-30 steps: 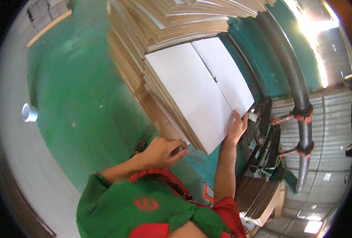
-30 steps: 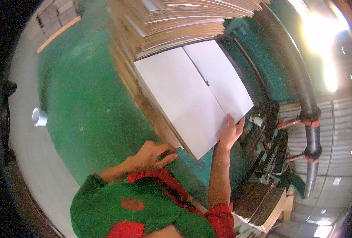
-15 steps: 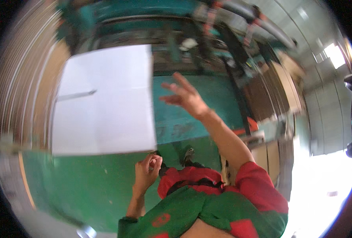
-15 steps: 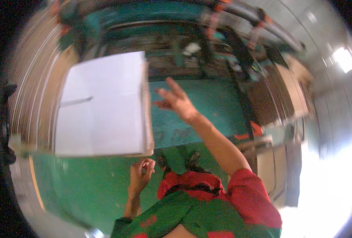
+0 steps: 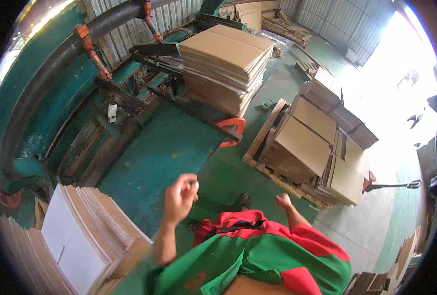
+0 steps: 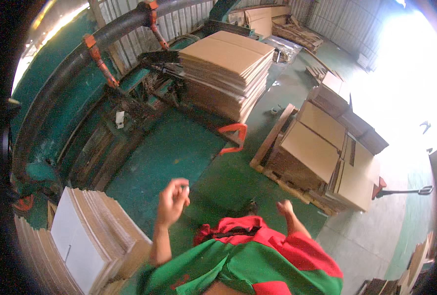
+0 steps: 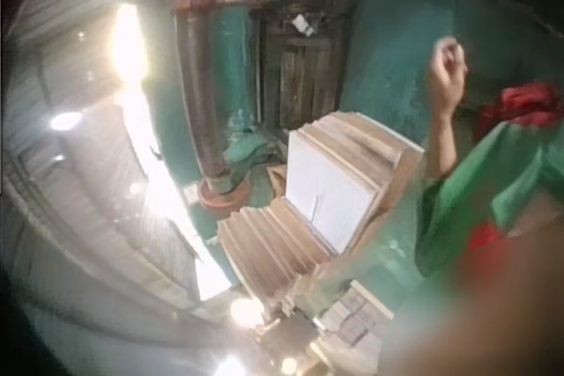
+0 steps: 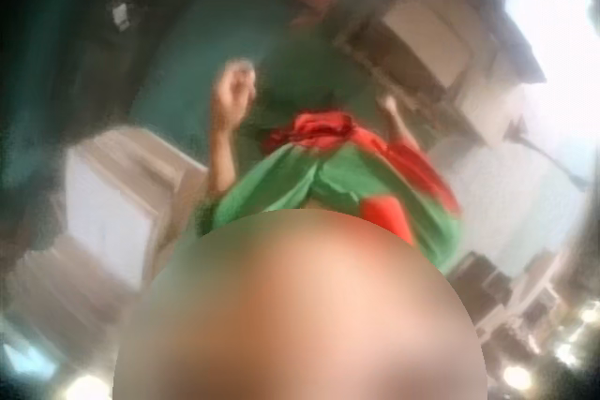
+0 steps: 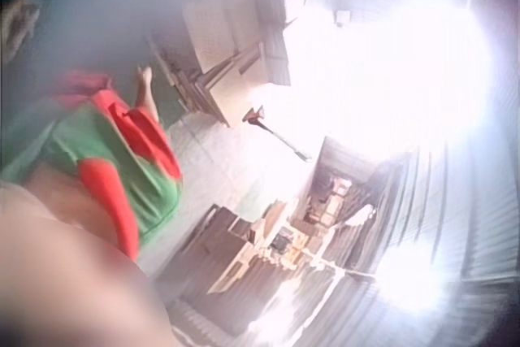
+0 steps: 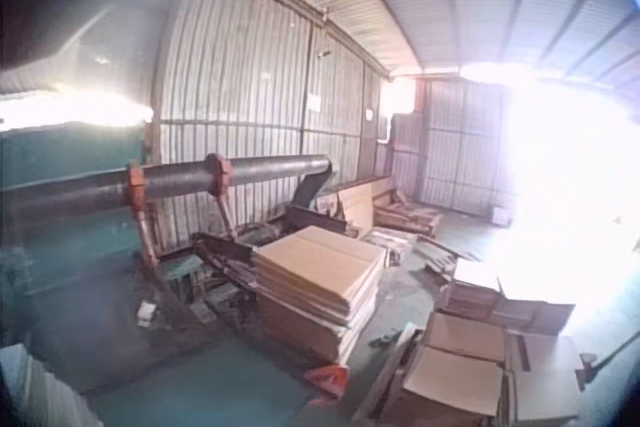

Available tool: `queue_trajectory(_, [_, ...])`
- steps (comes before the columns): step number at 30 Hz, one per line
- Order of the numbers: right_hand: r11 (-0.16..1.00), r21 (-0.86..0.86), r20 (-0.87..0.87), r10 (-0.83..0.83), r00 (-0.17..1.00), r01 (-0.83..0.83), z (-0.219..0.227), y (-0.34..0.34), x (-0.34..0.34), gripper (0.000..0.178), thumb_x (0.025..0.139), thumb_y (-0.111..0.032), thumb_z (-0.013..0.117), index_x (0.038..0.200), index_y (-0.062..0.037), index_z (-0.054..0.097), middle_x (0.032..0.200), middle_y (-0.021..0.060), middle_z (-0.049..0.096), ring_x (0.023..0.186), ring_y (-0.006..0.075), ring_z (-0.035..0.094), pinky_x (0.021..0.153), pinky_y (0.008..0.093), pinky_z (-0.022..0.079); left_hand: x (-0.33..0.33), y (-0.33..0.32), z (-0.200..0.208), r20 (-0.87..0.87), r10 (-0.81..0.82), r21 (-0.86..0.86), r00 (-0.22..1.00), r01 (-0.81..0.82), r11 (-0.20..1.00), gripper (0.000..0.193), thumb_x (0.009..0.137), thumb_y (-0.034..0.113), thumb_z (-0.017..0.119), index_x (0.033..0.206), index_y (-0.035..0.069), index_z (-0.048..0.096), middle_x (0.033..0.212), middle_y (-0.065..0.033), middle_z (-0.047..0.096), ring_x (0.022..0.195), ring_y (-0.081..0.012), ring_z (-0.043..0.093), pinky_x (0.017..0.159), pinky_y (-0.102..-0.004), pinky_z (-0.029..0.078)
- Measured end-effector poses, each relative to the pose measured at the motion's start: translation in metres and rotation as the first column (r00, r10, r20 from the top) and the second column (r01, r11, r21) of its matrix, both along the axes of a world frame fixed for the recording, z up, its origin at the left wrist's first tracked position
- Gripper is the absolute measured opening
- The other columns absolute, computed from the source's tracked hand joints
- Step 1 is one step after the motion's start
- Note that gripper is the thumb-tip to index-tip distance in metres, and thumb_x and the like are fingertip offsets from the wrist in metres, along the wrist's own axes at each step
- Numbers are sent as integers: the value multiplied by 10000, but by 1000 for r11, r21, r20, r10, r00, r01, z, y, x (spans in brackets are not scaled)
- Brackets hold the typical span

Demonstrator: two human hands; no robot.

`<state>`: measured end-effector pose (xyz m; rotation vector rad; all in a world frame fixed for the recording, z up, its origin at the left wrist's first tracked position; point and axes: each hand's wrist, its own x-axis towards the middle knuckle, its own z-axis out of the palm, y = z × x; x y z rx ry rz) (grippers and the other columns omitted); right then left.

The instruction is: The person repeatedly picks up flat cardboard sheets, places them into a guillotine-style cutting machine, and removes the cut pieces. The person stacks the processed cardboard on a nearby pile.

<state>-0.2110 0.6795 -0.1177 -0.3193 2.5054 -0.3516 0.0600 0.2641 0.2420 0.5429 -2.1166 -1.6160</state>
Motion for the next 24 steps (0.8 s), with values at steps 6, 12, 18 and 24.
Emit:
queue_trajectory(6, [779,213,296,-627,721,590,-72,171,52,361,798,-309,661,968,9,639,839,159,675,782,261,678,740,424,548,-246,-25,51,-29,74,-567,997,-77,820,523,902,352,631,1311,95,433,746,-84,646,685,-282,651,631,-417,510])
queue_trajectory(12, [491,15,568,-721,396,871,-52,150,71,308,818,-239,684,983,19,652,784,125,657,602,263,662,455,414,496,-387,-51,54,12,265,-816,964,-144,560,659,848,389,683,1364,85,407,1197,-200,592,1111,-374,576,895,-455,479])
queue_trajectory(18, [378,-139,708,-608,359,915,-31,82,31,343,873,-260,645,1124,-27,620,872,73,671,658,192,675,509,314,523,-388,-50,61,74,172,-259,982,-148,954,501,875,158,675,1343,186,498,913,8,533,690,-63,535,492,-210,460])
queue_trajectory(24, [611,-166,525,-610,594,774,5,68,-33,382,836,-305,639,1083,-15,663,901,118,709,734,209,696,677,339,549,-385,-71,58,59,123,-449,991,-84,890,533,914,154,631,1411,126,439,822,-8,576,644,-65,525,463,-207,445])
